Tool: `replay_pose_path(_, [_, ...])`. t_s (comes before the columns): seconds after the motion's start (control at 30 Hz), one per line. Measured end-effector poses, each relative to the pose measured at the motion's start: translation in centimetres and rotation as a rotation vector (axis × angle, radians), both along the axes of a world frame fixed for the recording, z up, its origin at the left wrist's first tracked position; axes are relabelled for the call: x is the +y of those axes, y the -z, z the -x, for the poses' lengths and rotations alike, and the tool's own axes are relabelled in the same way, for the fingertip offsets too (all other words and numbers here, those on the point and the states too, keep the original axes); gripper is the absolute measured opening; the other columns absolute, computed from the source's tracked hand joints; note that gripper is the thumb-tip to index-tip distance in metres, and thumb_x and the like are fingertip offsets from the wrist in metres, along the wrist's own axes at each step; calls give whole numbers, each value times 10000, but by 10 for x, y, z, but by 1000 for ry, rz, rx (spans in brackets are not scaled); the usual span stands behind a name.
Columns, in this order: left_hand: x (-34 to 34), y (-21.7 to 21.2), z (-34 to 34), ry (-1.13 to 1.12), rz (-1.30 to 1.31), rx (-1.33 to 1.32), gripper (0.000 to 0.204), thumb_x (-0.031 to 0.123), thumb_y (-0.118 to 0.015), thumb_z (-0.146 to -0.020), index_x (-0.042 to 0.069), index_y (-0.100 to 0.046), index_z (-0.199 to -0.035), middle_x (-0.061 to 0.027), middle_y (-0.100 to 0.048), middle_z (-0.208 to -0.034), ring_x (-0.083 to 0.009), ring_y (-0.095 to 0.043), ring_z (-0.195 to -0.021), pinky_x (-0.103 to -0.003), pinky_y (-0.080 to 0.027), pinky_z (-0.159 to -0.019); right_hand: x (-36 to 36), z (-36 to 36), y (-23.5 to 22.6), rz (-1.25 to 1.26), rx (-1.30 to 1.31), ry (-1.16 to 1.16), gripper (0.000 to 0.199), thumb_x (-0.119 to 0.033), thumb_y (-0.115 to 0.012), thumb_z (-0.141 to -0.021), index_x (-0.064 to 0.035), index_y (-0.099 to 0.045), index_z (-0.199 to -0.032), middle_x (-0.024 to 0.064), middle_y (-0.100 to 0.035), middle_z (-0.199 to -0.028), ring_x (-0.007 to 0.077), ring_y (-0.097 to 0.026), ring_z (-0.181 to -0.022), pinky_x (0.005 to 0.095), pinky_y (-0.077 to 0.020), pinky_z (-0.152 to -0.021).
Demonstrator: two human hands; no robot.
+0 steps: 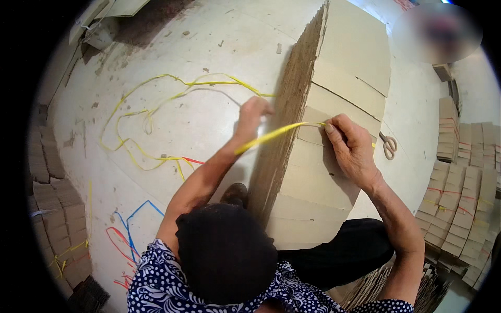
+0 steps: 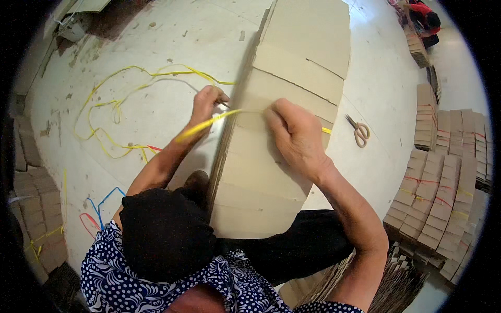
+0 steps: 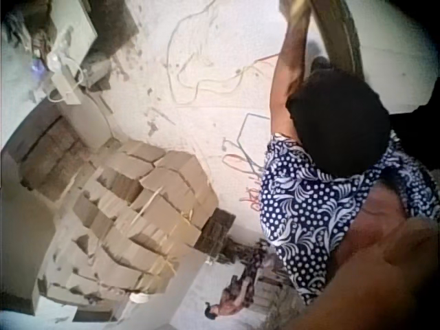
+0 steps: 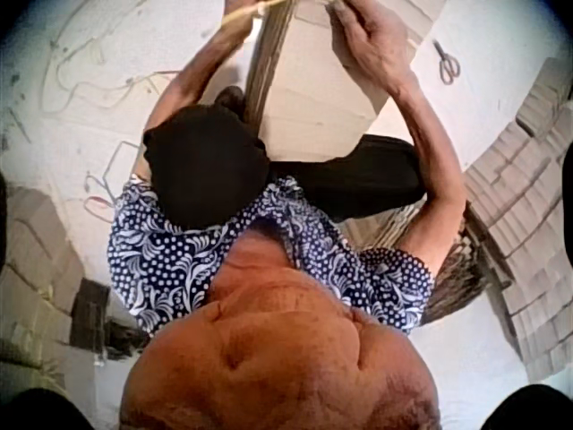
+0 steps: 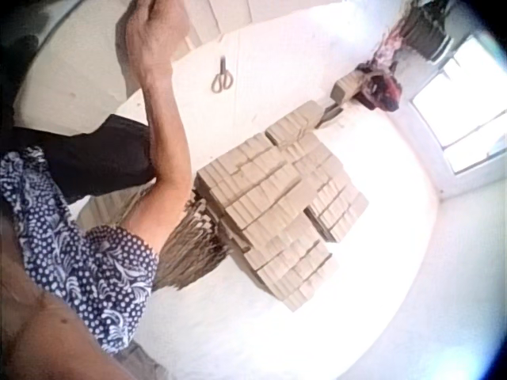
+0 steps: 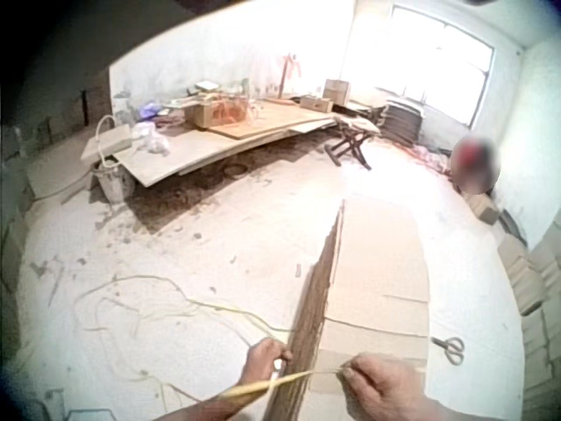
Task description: The person sits on the floor and repeatedly stacks flat cardboard pieces, wraps them with yellow plastic straps, and ties the bundles. They use scissors to cut the straps and place the finished bundles on a growing stack nearby.
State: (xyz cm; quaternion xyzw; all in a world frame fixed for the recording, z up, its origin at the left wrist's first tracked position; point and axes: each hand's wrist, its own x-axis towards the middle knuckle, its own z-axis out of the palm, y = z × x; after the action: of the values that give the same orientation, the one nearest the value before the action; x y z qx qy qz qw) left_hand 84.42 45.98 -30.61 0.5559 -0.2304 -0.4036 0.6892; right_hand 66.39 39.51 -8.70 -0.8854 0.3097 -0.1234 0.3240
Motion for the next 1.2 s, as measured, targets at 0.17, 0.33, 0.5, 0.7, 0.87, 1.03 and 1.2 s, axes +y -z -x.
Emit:
replay_pose_path(0.17, [23, -18, 10, 40, 74, -356, 236, 261, -527, -904, 39, -572, -839, 17, -483, -655, -68, -384, -586, -213, -326, -558, 1, -13, -2, 79, 64, -157, 99, -96, -536, -919, -11, -568, -878, 105, -544, -674, 210, -499, -602, 300, -422, -578])
replay_pose_path(0.33, [27, -76, 21, 93, 121, -37, 251, 269, -527, -924, 28, -572, -872, 60, -389, -622, -43, -315, -571, -210, -286, -551, -3, -11, -2, 57, 129, -122, 119, -116, -535, -921, -19, -556, -856, 103, -514, -646, 208, -483, -587, 304, -418, -571])
replay_pose_path(0.5, [31, -105, 24, 100, 117, -303, 236, 225, -474, -963, 25, -583, -902, 50, -411, -642, -41, -341, -586, -213, -306, -551, -2, -12, -1, -5, 117, -90, 125, -138, -536, -899, -32, -543, -832, 124, -492, -651, 239, -480, -618, 341, -414, -577])
replay_pose_path(0.7, [29, -147, 23, 129, 110, -140, 239, 216, -487, -964, 12, -609, -951, 55, -410, -642, -41, -358, -592, -193, -310, -537, 2, -14, -4, -49, 13, -166, 143, -139, -522, -930, -23, -546, -850, 69, -423, -594, 138, -379, -555, 275, -382, -536])
replay_pose_path(0.87, [15, -158, 15, 276, 135, -147, 209, 182, -486, -946, 22, -616, -977, 72, -424, -645, -31, -342, -573, -194, -293, -522, -2, -12, 0, -116, -42, -139, 124, -125, -514, -929, -23, -573, -893, 43, -420, -601, 113, -388, -564, 266, -379, -531])
replay_pose_path(1.03, [13, -170, 7, 395, 16, 59, 182, 169, -487, -931, 50, -572, -1040, 83, -398, -622, -28, -303, -529, -207, -255, -480, 3, -13, -11, -22, -26, -276, 104, -58, -534, -882, -41, -605, -956, 77, -547, -645, 192, -504, -575, 256, -404, -572])
replay_pose_path(1.2, [21, -167, 4, 356, 52, 458, 142, 213, -516, -937, 94, -488, -865, 69, -384, -586, -35, -301, -478, -205, -255, -447, 6, -15, -7, -5, -114, -271, 116, -85, -534, -911, -59, -603, -1001, 34, -580, -709, 138, -497, -612, 224, -393, -615])
